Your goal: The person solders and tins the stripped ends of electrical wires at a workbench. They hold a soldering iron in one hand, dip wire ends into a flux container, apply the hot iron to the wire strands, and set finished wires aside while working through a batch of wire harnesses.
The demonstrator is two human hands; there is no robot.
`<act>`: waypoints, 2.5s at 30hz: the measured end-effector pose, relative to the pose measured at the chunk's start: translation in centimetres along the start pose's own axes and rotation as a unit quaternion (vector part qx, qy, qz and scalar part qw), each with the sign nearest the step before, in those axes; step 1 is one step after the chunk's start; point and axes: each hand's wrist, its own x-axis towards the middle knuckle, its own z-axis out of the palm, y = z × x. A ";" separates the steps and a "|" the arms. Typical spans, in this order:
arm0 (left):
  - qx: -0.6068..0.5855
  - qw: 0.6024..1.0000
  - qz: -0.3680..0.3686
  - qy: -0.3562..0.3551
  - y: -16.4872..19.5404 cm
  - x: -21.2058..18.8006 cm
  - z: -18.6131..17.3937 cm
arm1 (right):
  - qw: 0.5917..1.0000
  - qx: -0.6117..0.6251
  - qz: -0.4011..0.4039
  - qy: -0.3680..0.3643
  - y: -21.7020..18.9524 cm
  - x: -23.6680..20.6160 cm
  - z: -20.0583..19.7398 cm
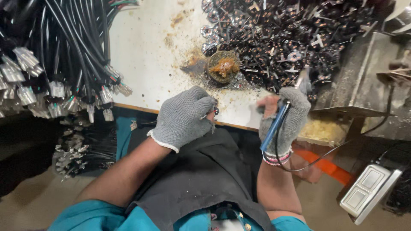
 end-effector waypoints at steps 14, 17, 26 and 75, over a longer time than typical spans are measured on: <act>-0.002 1.000 0.002 0.016 0.4 -0.2 -0.4 | 0.945 -0.232 -0.231 0.003 -4.5 5.0 0.3; -0.006 1.000 -0.002 0.015 0.4 -0.1 -0.5 | 0.960 -0.217 -0.176 0.025 -5.3 2.5 0.6; 0.009 1.000 0.010 0.017 0.2 -0.1 0.2 | 0.961 -0.240 -0.115 -0.070 -2.9 -1.4 0.4; -0.001 1.000 0.014 -0.013 -0.7 0.1 0.1 | 0.889 -0.280 -0.266 -0.246 -9.1 2.6 4.3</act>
